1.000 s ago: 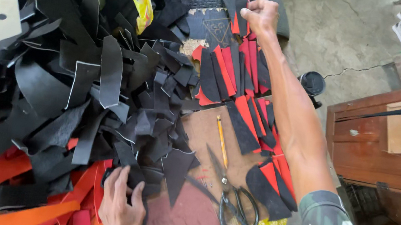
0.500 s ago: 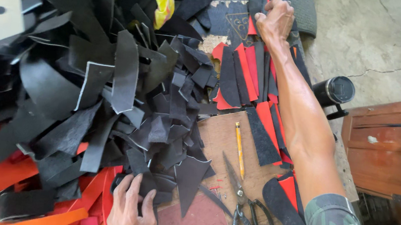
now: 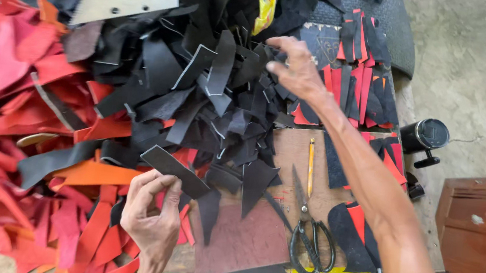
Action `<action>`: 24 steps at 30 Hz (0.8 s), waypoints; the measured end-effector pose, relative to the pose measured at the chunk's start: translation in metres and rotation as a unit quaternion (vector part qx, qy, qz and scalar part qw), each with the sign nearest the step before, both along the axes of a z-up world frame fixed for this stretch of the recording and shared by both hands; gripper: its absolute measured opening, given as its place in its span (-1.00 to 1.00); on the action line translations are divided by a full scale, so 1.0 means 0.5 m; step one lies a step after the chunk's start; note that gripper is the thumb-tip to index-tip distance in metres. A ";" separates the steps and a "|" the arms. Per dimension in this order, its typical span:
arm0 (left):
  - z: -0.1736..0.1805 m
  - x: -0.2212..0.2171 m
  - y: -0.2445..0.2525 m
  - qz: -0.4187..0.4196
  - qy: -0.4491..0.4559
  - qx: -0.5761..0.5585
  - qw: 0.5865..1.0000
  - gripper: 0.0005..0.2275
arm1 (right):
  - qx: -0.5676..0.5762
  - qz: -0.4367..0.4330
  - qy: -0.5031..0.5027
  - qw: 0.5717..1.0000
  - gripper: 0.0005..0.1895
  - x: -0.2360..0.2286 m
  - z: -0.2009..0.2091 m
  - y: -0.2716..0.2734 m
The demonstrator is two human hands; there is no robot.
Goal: The person repeatedly picks red and black rubber pieces from piles on a table, aligns them on a small wooden board, and stacks the assembled pairs. The person handles the pieces by hand without using tools.
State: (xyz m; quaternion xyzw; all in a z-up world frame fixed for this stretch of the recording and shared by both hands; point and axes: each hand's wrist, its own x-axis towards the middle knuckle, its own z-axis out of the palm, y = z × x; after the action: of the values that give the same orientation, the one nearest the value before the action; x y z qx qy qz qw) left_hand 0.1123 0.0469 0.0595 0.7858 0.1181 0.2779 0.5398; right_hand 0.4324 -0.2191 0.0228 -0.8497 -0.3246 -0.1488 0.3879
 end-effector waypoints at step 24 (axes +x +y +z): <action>-0.048 -0.190 0.019 -0.301 0.140 -0.504 0.797 -0.60 | 0.282 0.071 0.172 0.941 -0.88 -0.657 0.129 0.099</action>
State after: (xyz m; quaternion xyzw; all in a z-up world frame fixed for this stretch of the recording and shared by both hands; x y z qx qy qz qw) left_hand 0.0171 0.0566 0.0355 0.4287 0.0739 -0.1105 0.8936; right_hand 0.1037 -0.1696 0.0875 -0.6928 -0.2565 -0.0577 0.6715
